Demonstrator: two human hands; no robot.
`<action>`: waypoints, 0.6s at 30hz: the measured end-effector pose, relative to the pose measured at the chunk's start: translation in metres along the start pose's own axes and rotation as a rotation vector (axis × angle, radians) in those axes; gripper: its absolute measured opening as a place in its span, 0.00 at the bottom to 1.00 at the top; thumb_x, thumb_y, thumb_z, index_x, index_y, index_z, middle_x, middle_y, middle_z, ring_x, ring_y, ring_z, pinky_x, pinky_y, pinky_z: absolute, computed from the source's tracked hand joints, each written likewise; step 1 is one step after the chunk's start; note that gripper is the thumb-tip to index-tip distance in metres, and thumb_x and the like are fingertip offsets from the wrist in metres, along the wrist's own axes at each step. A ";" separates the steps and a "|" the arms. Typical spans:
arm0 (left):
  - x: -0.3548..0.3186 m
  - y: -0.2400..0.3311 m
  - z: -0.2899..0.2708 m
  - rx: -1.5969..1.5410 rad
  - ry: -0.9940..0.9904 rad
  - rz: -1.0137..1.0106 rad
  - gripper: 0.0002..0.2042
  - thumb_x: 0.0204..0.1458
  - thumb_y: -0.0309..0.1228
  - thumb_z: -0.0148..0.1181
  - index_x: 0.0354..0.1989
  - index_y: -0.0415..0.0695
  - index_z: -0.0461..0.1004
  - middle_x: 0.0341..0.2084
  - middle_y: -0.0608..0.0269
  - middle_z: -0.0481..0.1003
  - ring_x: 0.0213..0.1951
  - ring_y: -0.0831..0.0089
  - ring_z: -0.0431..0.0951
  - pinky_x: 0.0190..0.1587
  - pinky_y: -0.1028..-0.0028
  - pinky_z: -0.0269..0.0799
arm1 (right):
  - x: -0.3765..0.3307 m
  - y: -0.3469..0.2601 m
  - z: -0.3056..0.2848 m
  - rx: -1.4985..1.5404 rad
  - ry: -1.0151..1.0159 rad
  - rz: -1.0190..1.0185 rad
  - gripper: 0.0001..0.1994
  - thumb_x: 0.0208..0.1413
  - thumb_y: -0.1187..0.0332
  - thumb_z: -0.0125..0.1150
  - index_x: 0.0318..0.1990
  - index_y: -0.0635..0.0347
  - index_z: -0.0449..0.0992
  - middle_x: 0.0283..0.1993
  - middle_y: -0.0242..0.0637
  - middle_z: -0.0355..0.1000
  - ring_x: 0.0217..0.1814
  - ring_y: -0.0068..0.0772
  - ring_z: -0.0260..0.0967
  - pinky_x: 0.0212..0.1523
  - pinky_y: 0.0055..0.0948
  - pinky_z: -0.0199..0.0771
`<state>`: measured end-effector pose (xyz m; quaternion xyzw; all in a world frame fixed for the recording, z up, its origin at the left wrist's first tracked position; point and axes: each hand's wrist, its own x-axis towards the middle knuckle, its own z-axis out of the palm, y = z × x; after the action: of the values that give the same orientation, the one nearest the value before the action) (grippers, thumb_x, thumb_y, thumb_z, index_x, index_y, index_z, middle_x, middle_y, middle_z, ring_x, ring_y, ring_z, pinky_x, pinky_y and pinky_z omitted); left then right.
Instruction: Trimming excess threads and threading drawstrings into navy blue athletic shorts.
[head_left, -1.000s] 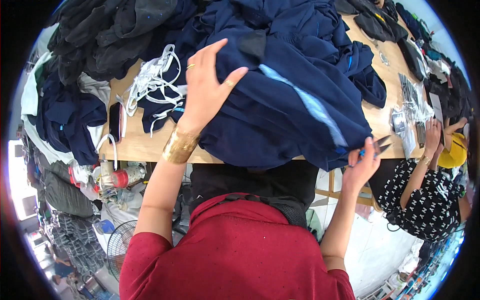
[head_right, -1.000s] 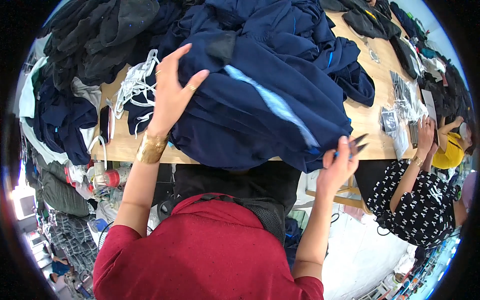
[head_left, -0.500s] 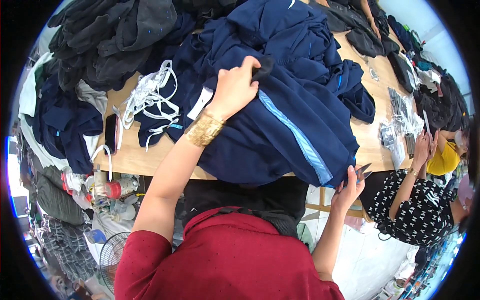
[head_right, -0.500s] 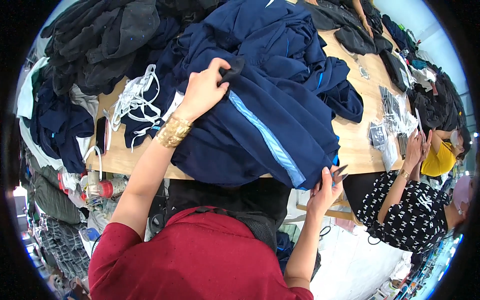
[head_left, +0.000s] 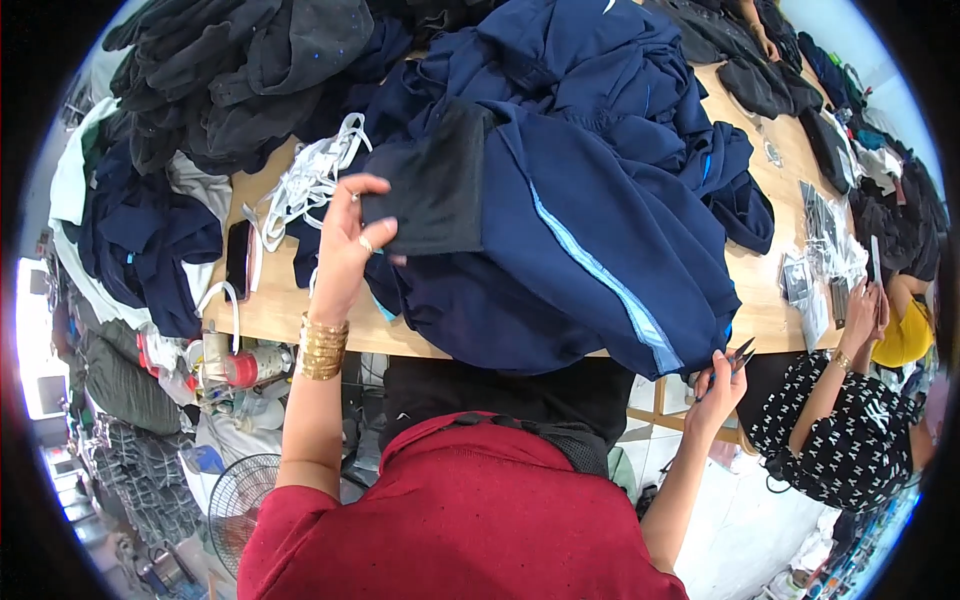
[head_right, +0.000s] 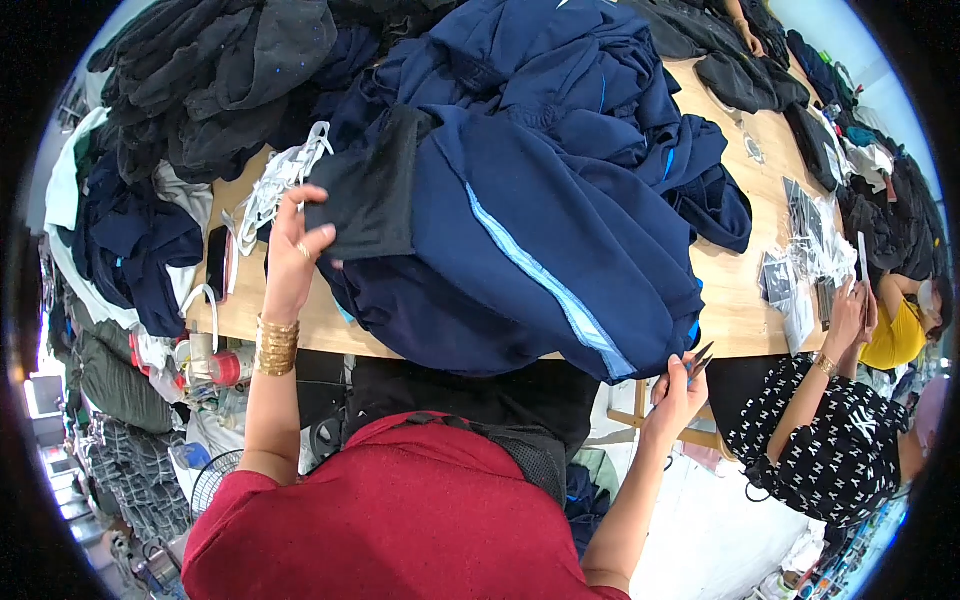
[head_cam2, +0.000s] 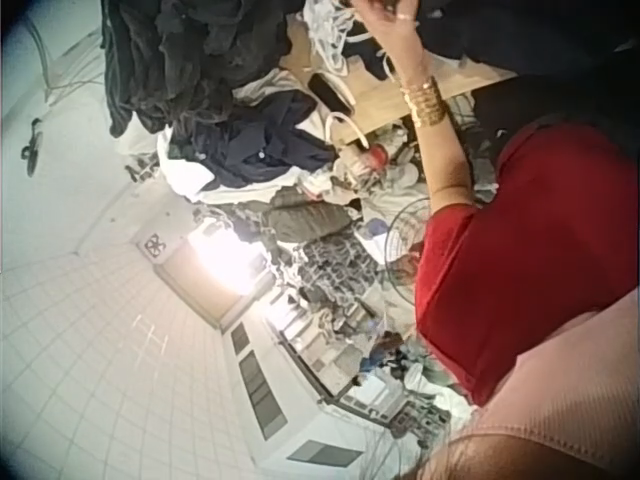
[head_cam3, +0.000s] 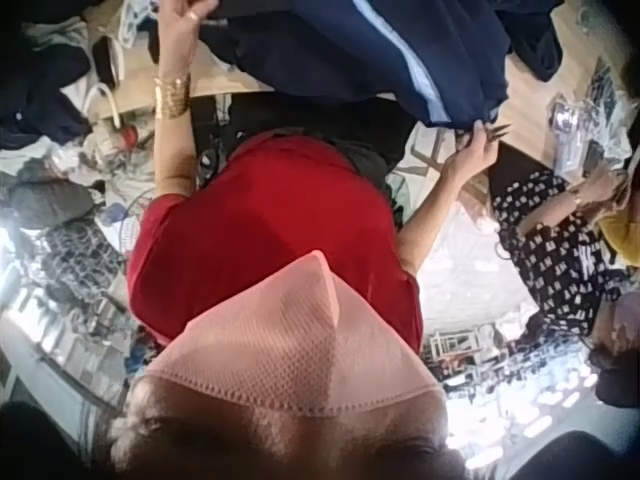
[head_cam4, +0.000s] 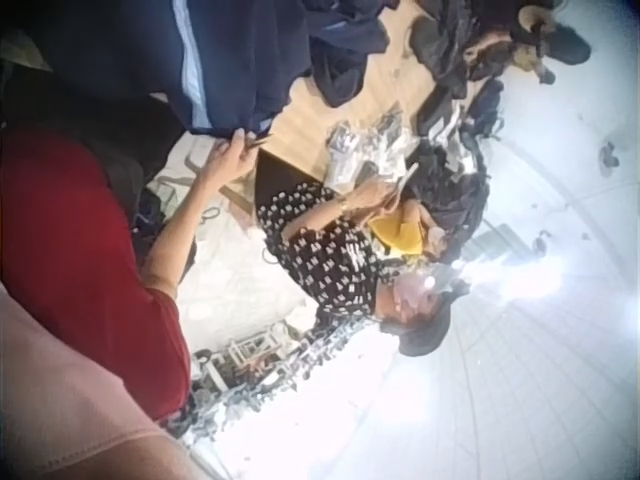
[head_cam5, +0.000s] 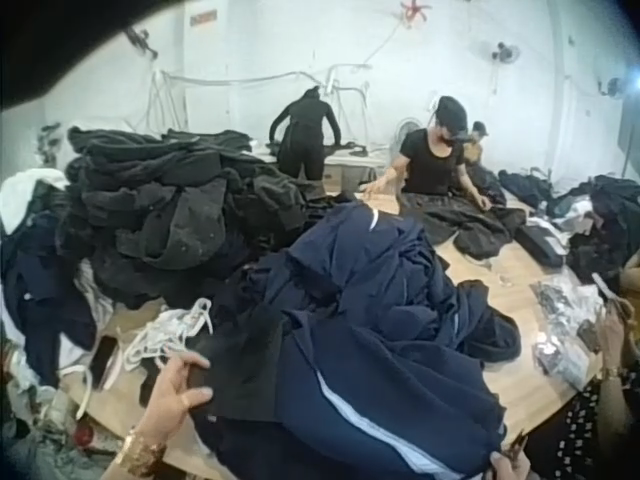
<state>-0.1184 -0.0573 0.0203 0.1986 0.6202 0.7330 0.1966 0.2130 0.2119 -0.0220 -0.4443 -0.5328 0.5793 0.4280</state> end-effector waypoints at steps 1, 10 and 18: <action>-0.006 -0.004 -0.010 0.103 -0.060 -0.095 0.17 0.46 0.20 0.56 0.45 0.42 0.64 0.36 0.64 0.67 0.32 0.79 0.73 0.28 0.82 0.71 | -0.001 0.002 -0.002 -0.002 0.006 0.003 0.02 0.54 0.75 0.54 0.34 0.61 0.69 0.13 0.23 0.55 0.09 0.11 0.46 0.11 0.15 0.42; -0.018 -0.001 -0.054 0.395 -0.673 -0.658 0.06 0.54 0.27 0.56 0.37 0.38 0.70 0.24 0.61 0.75 0.23 0.76 0.78 0.23 0.82 0.73 | -0.007 0.012 -0.014 -0.086 -0.003 0.016 0.01 0.54 0.74 0.54 0.33 0.60 0.69 0.12 0.22 0.55 0.09 0.11 0.46 0.11 0.14 0.42; 0.010 0.036 -0.062 0.654 -0.399 -0.445 0.13 0.55 0.35 0.55 0.43 0.39 0.73 0.31 0.60 0.78 0.31 0.78 0.79 0.25 0.84 0.71 | -0.008 0.014 -0.010 -0.142 0.020 0.051 0.01 0.54 0.74 0.55 0.34 0.60 0.70 0.14 0.21 0.55 0.10 0.09 0.46 0.12 0.14 0.42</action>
<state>-0.1617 -0.1089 0.0468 0.2497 0.7970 0.3854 0.3923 0.2246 0.2057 -0.0359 -0.4927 -0.5567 0.5464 0.3857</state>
